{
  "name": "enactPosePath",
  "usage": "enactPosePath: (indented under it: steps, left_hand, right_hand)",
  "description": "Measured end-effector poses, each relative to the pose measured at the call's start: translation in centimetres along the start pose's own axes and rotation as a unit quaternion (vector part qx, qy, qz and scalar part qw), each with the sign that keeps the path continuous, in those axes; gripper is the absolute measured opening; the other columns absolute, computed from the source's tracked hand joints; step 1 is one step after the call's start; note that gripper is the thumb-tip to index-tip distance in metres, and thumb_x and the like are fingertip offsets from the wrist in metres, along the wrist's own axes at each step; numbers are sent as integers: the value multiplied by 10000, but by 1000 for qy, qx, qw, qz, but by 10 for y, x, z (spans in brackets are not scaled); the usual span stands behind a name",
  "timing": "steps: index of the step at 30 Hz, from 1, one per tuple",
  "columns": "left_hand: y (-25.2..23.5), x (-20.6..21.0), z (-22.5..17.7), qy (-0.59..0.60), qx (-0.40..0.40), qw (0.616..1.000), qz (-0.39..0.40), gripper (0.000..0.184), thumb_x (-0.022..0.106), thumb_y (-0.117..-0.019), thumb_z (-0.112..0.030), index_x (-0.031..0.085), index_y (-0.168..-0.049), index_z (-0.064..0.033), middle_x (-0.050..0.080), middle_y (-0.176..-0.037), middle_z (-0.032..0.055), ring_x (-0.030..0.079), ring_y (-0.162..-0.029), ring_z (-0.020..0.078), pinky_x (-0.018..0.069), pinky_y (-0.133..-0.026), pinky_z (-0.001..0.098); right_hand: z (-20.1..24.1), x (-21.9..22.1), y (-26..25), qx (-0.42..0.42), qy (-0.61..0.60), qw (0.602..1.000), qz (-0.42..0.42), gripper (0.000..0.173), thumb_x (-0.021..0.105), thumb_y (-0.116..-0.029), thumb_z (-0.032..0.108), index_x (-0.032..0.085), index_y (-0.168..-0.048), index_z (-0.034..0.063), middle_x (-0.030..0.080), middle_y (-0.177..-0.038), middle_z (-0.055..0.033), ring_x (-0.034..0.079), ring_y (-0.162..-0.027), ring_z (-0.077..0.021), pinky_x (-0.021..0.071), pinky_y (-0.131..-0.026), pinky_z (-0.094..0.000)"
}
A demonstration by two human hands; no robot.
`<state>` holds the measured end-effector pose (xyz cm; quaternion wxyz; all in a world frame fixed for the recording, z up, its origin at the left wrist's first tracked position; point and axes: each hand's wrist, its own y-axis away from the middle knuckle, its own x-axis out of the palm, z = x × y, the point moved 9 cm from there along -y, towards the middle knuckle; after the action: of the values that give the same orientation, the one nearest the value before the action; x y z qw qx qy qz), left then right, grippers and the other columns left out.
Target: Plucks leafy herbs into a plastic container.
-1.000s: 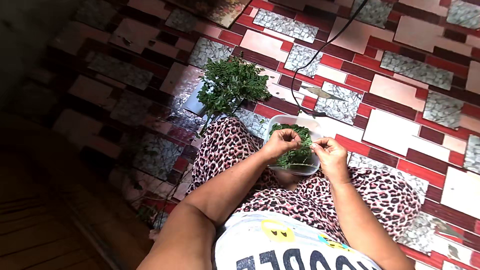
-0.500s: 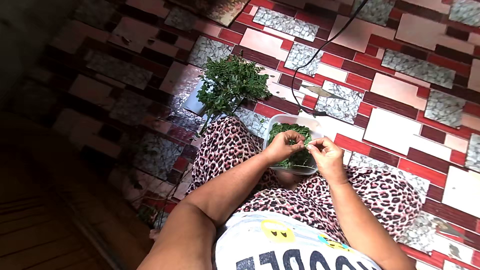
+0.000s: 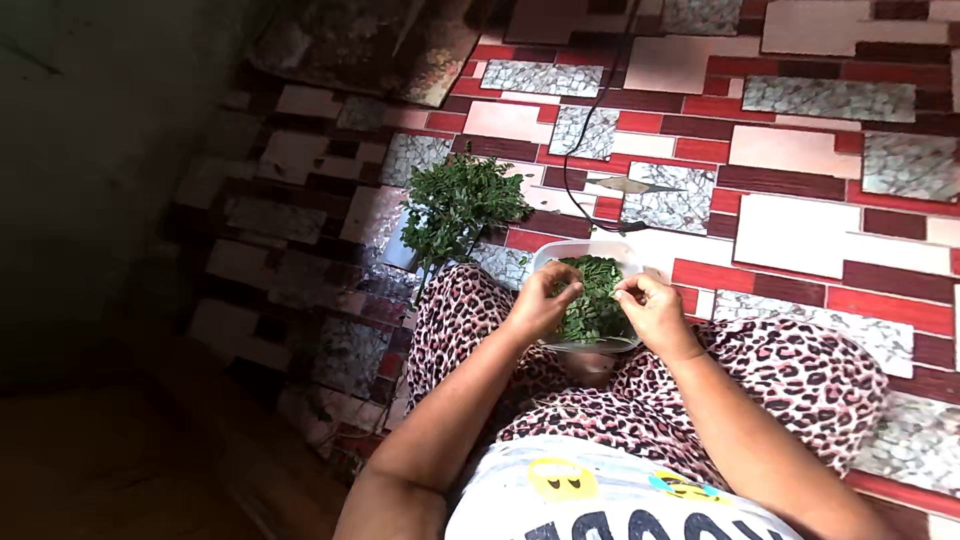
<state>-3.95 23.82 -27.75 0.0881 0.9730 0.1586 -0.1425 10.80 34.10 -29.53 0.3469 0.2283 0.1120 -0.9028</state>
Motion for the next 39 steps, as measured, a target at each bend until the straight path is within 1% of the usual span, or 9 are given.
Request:
enactPosePath:
  steps: [3, 10, 14, 16, 18, 23, 28, 33, 39]
  left_hand:
    - [29, -55, 5, -63, -31, 996, -51, 309, 476, -1077, -169, 596, -1304, 3, 634, -1292, 151, 652, -1100, 221, 549, -946, 421]
    - [171, -241, 70, -222, -180, 896, -340, 388, 439, -1087, -216, 611, -1238, 98, 660, -1164, 241, 662, -1061, 261, 534, -976, 437]
    - [237, -282, 104, -246, -278, 826, -424, 517, 704, -966, -169, 509, -1362, 100, 530, -1355, 348, 539, -1271, 418, 439, -1081, 529]
    - [223, -271, 97, -207, -217, 849, -435, 806, 778, -889, -124, 322, -1527, 63, 376, -1524, 335, 427, -1408, 388, 392, -1153, 456]
    - [180, -236, 71, -142, -137, 895, -400, 823, 737, -919, -152, 259, -1561, 35, 395, -1534, 275, 479, -1377, 284, 455, -1105, 375]
    - [64, -109, 12, -92, -77, 981, -149, 364, 558, -1032, -118, 561, -1347, 65, 624, -1319, 205, 636, -1172, 218, 525, -1007, 380]
    - [1, -2, 38, -60, -168, 981, 75, 290, 515, -1069, -154, 683, -1178, 56, 705, -1113, 174, 675, -1004, 201, 540, -944, 396]
    - [-13, 27, 58, 122, -291, 947, 62, 298, 497, -1092, -190, 626, -1181, 63, 695, -977, 113, 683, -813, 134, 583, -788, 300]
    - [-17, 37, 72, 225, -287, 931, 13, 121, 596, -1026, -81, 631, -1076, 22, 662, -885, 71, 645, -727, 131, 579, -710, 305]
  right_hand:
    - [-11, 11, 3, 85, 71, 985, 128, 223, 547, -1029, 64, 735, -1115, -21, 716, -1029, -193, 699, -897, -296, 561, -880, -497]
    - [-22, 16, 0, 170, -28, 971, 168, 241, 499, -1076, 128, 681, -1195, 25, 720, -1079, -147, 709, -830, -228, 592, -802, -433]
    - [-19, 62, 9, 192, -102, 933, 287, 297, 522, -1079, 183, 642, -1311, 42, 691, -1202, -148, 678, -992, -206, 538, -909, -386]
    - [-14, 85, 13, 197, -127, 918, 321, 410, 549, -1072, 254, 561, -1436, 67, 652, -1290, -180, 668, -1064, -235, 528, -950, -400]
    - [-13, 102, 15, 205, -146, 909, 332, 463, 546, -1074, 278, 510, -1493, 82, 623, -1343, -194, 661, -1091, -245, 523, -957, -397]
    - [-13, 98, 16, 169, -129, 934, 288, 389, 548, -1058, 189, 584, -1397, 1, 612, -1371, -184, 622, -1208, -227, 483, -1052, -389]
    - [-1, 73, 24, 84, -150, 959, 227, 408, 585, -1010, 119, 582, -1387, -38, 612, -1393, -183, 605, -1270, -196, 466, -1102, -344]
    - [1, 64, 26, 73, -134, 965, 215, 418, 582, -1014, 132, 579, -1387, -56, 600, -1407, -202, 586, -1301, -190, 443, -1118, -317]
    - [8, 68, 29, 52, -97, 965, 240, 460, 608, -1003, 169, 567, -1396, -65, 584, -1417, -224, 578, -1310, -232, 443, -1120, -347]
